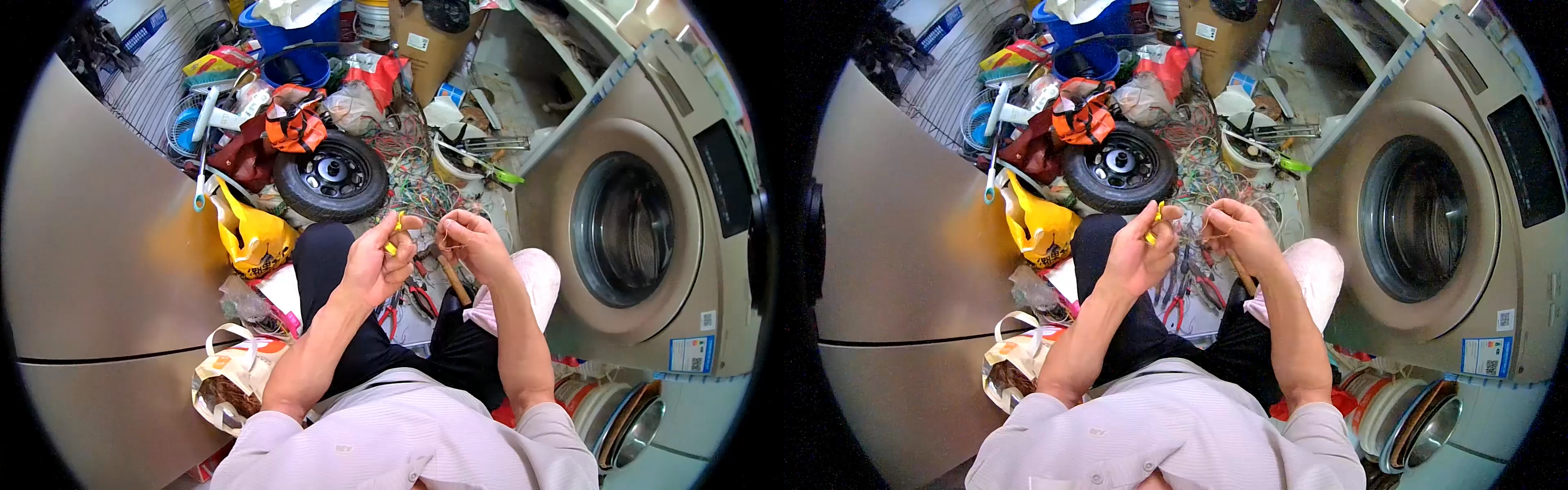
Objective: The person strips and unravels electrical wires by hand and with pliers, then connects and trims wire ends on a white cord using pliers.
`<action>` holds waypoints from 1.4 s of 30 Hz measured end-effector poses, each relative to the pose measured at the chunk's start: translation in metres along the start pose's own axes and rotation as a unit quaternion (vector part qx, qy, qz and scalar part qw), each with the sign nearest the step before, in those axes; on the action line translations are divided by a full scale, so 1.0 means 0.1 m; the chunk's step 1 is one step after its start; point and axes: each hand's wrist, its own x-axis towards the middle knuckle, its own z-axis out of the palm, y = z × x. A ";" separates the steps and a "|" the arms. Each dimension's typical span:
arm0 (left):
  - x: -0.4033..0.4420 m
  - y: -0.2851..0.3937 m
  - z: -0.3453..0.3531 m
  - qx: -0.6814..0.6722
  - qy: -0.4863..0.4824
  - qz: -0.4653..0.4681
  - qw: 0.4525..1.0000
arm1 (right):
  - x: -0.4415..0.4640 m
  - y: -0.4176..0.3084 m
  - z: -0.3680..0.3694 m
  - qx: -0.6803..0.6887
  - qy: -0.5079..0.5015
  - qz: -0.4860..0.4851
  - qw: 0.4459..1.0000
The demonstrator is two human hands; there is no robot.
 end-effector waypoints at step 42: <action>-0.77 1.22 -0.76 0.445 0.419 0.343 0.713 | 0.09 -0.47 0.05 0.027 0.089 -0.168 0.981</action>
